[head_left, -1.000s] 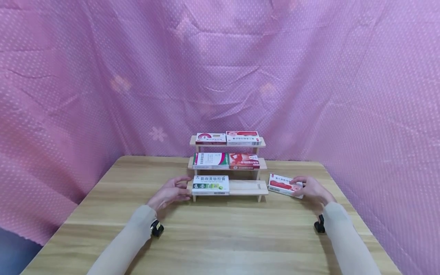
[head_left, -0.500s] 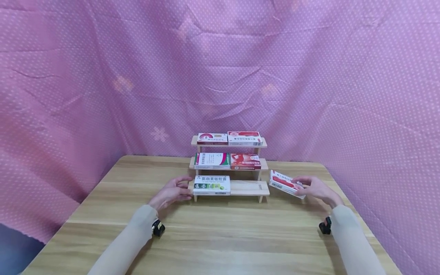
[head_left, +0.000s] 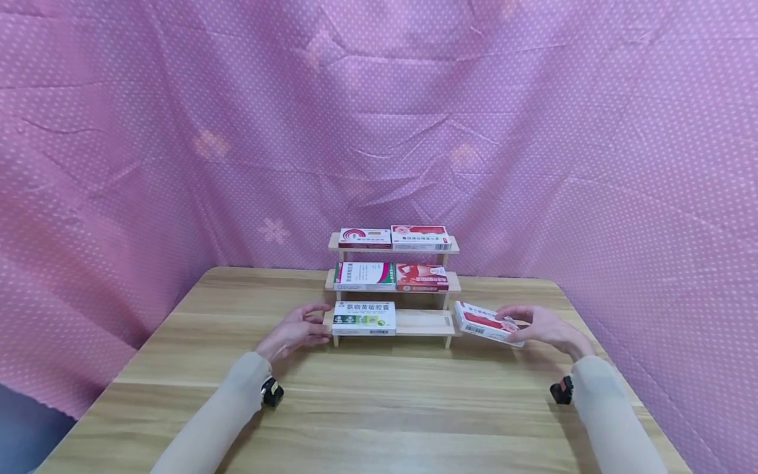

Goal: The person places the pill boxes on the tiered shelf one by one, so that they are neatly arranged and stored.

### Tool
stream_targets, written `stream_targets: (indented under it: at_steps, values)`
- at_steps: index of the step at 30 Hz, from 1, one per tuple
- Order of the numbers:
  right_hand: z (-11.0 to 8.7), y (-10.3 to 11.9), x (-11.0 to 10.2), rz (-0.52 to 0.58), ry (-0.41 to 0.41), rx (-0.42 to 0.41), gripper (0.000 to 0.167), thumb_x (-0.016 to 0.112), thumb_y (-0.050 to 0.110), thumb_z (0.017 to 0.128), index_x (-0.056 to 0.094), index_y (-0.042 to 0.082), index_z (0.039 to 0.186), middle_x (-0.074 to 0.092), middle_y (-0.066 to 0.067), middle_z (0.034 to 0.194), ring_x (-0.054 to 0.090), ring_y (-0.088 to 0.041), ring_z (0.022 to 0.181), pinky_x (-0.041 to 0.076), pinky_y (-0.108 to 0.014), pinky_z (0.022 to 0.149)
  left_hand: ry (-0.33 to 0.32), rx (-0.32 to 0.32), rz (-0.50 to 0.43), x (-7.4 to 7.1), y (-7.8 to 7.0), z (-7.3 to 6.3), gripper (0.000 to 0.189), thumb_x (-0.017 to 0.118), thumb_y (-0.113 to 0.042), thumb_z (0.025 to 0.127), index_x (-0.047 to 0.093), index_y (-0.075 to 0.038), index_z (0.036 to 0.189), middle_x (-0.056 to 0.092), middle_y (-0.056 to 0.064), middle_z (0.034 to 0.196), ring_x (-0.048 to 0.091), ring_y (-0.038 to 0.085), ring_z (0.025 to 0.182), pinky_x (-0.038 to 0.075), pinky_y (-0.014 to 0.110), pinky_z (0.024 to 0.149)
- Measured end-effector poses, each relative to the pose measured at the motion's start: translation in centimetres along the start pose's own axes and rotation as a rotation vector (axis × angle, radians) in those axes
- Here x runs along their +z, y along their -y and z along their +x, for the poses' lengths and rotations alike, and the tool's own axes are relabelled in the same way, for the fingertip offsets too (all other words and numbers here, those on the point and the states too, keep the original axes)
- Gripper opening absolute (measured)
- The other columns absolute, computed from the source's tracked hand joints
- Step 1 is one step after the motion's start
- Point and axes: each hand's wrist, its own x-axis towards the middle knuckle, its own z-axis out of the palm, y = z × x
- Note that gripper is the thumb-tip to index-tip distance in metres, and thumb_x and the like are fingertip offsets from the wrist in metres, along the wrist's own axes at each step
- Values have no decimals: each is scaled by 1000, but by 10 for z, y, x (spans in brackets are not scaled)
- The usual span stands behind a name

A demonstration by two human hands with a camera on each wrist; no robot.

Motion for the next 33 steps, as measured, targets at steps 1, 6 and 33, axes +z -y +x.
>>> stream_targets:
  at_steps: [1, 6, 33]
  values:
    - [1, 0, 1, -8, -2, -3, 61, 79, 18, 78, 57, 8, 133, 53, -20, 137, 55, -23, 109, 48, -29, 89, -3, 1, 0, 0, 0, 1, 70, 59, 14, 84, 34, -1, 147, 53, 25, 123, 68, 26, 92, 56, 46, 95]
    - [6, 1, 9, -67, -11, -40, 54, 80, 20, 77, 63, 11, 127, 52, -18, 141, 48, -26, 120, 42, -31, 97, -19, 0, 3, 1, 1, 2, 67, 58, 15, 84, 36, -2, 145, 55, 24, 121, 68, 25, 88, 58, 44, 91]
    - [34, 37, 54, -121, -65, -121, 61, 85, 31, 74, 64, 17, 129, 54, -9, 143, 50, -34, 127, 42, -54, 105, 12, 9, -12, -1, 1, 1, 70, 58, 14, 85, 31, 1, 149, 57, 22, 119, 68, 24, 90, 58, 41, 92]
